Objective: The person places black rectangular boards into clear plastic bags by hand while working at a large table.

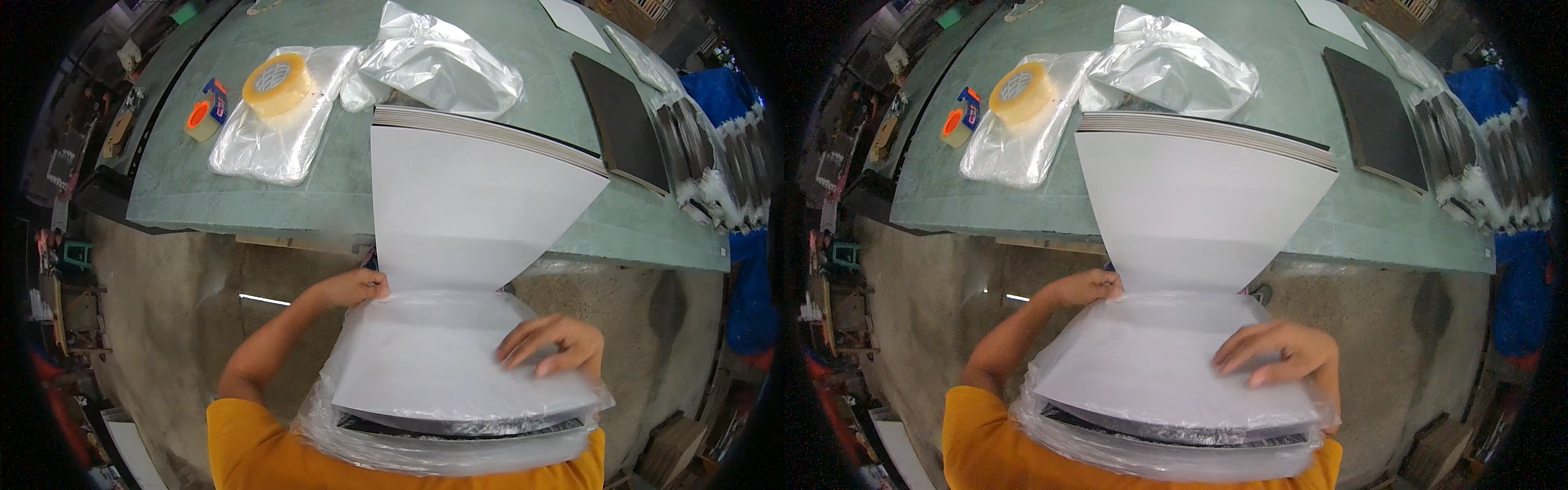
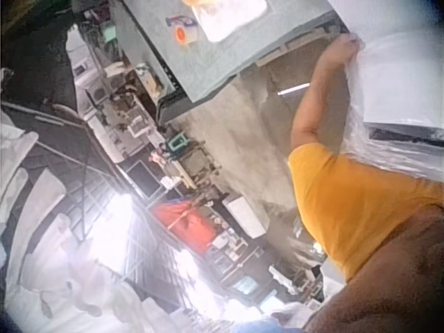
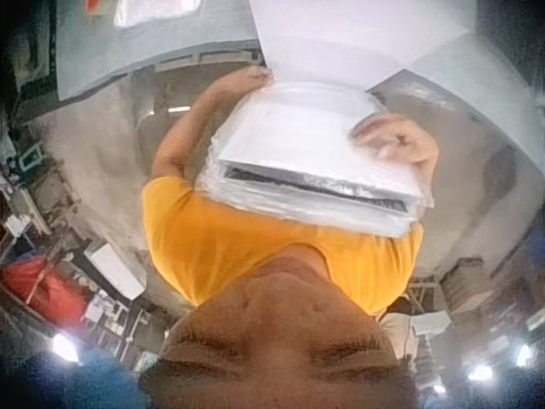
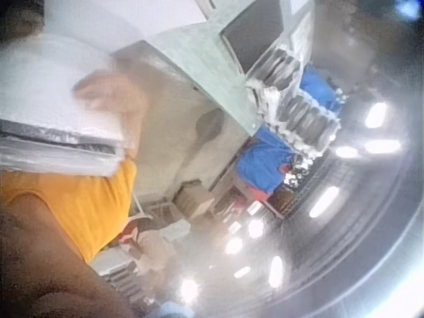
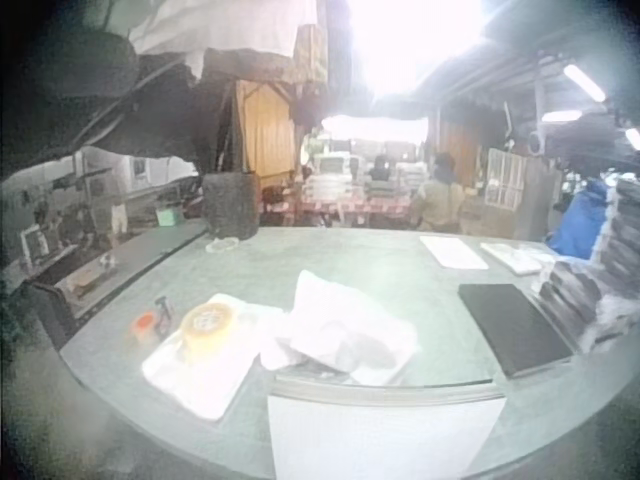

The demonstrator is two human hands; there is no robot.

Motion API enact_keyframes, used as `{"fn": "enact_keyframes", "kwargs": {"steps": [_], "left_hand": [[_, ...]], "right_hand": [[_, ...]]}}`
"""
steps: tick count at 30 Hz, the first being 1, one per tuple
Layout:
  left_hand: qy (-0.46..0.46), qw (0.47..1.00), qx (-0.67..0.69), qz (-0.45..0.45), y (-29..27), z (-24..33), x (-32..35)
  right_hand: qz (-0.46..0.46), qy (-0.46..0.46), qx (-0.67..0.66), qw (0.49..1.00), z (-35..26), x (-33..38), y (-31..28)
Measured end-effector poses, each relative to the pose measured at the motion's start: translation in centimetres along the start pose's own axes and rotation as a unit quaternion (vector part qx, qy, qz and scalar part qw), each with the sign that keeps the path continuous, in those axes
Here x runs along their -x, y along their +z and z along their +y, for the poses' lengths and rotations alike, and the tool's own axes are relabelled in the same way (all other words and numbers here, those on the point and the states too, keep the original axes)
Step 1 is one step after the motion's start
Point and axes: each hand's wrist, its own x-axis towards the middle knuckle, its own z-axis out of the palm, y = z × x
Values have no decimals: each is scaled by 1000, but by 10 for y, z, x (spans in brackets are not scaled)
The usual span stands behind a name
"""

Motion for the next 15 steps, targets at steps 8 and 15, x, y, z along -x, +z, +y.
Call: {"fn": "enact_keyframes", "kwargs": {"steps": [8,15], "left_hand": [[-25,933,349,88,-4,-48,-10],[3,953,-182,241,-14,12,15]], "right_hand": [[45,221,125,966,82,-19,4],[139,318,179,921,94,-4,-18]]}}
